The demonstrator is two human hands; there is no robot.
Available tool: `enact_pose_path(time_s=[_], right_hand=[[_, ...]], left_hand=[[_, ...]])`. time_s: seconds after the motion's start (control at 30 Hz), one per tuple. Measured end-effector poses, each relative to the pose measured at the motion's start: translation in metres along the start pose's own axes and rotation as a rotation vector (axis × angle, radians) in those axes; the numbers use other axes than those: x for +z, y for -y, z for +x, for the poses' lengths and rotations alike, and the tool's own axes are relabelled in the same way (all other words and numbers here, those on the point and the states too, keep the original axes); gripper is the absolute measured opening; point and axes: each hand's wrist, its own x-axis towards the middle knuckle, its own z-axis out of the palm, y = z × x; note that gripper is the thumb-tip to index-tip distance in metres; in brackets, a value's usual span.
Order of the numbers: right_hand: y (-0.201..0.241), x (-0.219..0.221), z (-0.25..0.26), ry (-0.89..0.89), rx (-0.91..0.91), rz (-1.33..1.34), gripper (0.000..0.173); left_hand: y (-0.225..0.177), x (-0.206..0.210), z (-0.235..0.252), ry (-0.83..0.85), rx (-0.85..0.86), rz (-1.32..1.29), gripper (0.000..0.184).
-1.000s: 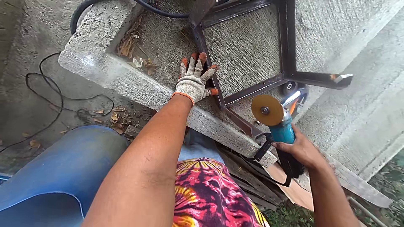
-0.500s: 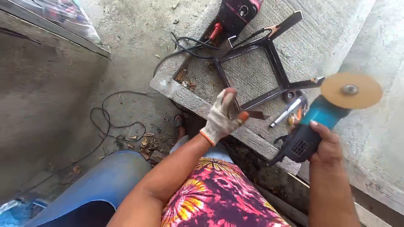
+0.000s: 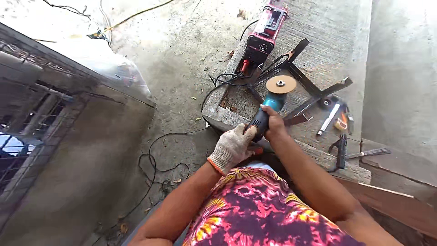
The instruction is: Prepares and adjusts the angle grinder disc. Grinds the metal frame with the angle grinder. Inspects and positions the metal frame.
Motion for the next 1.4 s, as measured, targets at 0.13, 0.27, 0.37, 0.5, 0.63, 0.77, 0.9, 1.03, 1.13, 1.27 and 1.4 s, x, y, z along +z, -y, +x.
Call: enact_pose_path(time_s=[0.13,0.27,0.37,0.5,0.63,0.77,0.9,1.03,1.13,1.27,1.4], right_hand=[[-0.034,0.023,-0.012,-0.005,0.059,-0.028,0.046],[-0.057,0.037,-0.015,-0.011,0.070,-0.121,0.053],[-0.068,0.043,-0.013,-0.018,0.097,-0.179,0.062],[-0.076,0.051,-0.012,-0.032,0.105,-0.184,0.068],[-0.077,0.055,-0.010,-0.033,0.118,-0.152,0.069],[-0.083,0.057,-0.017,0.032,0.152,-0.133,0.067],[-0.094,0.058,-0.023,0.133,0.125,-0.205,0.075],[-0.090,0.045,-0.003,0.398,0.091,-0.439,0.070],[-0.082,0.011,0.035,0.629,0.030,-0.819,0.064],[-0.069,-0.074,0.061,0.666,0.078,-0.997,0.055],[-0.055,-0.169,0.054,0.516,0.157,-0.834,0.043]], left_hand=[[-0.007,-0.019,-0.018,0.250,-0.269,0.150,0.065],[0.007,-0.016,-0.035,0.316,-0.328,0.189,0.069],[0.033,-0.006,-0.046,0.223,-0.228,0.160,0.063],[0.061,0.009,-0.057,0.013,-0.071,0.158,0.038],[0.061,-0.009,-0.054,0.165,-0.303,-0.055,0.059],[0.070,-0.018,-0.044,0.333,-0.533,-0.535,0.111],[0.086,0.009,-0.019,0.239,-0.660,-1.043,0.097],[0.095,0.016,-0.004,0.139,-0.686,-1.013,0.086],[0.107,0.023,0.005,0.106,-0.751,-0.627,0.082],[0.131,0.037,0.018,0.145,-0.783,-0.388,0.090],[0.147,0.046,0.038,0.206,-0.772,-0.283,0.094]])
